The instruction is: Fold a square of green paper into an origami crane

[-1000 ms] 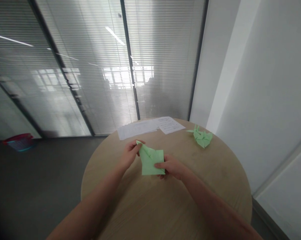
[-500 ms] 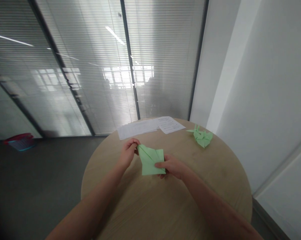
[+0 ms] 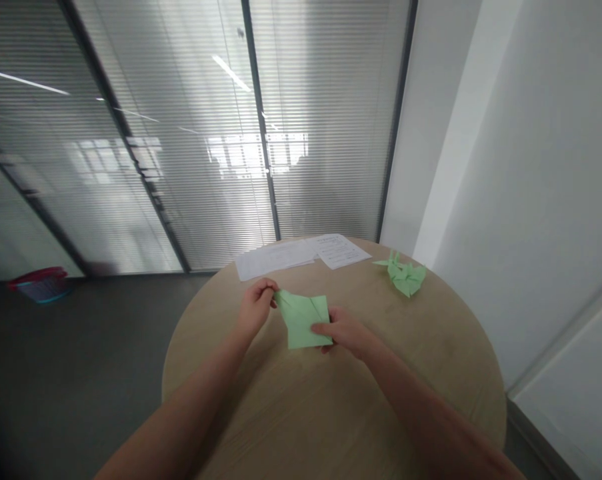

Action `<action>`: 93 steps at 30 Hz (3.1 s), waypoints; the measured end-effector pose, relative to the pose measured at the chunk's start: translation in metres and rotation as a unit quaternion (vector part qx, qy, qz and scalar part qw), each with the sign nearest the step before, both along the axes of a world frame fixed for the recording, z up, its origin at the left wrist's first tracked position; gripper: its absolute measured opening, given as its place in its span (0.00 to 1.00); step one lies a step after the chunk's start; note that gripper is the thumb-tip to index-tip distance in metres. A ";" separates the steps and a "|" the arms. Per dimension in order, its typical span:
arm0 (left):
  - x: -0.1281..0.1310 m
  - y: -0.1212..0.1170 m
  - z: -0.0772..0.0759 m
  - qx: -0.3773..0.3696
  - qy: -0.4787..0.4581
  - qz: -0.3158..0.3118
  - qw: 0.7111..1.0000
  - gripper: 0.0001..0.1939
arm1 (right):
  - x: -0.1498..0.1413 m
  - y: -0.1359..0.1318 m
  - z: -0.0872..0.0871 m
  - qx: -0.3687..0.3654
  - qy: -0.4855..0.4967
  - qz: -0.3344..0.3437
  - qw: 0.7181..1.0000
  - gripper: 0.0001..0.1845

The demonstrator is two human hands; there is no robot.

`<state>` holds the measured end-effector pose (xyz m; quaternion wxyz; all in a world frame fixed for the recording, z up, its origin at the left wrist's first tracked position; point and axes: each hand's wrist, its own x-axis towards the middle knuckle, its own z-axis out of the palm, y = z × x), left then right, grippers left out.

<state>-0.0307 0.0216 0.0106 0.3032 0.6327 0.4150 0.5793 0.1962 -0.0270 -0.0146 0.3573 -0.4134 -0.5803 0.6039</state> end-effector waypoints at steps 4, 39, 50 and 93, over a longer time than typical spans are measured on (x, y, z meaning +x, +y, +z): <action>-0.004 -0.002 0.008 0.029 0.009 -0.029 0.999 0.05 | -0.002 0.002 -0.002 0.065 -0.062 -0.031 0.995 0.12; -0.005 -0.017 0.026 0.342 0.441 0.032 0.829 0.09 | -0.006 -0.007 0.005 0.013 -0.003 0.001 1.000 0.21; -0.001 -0.013 0.024 0.293 0.468 0.035 0.833 0.10 | -0.004 -0.007 0.006 -0.009 0.018 0.007 1.000 0.19; 0.022 -0.011 -0.009 -0.161 0.067 -0.100 0.979 0.18 | -0.013 0.000 -0.003 0.004 0.059 -0.114 0.992 0.22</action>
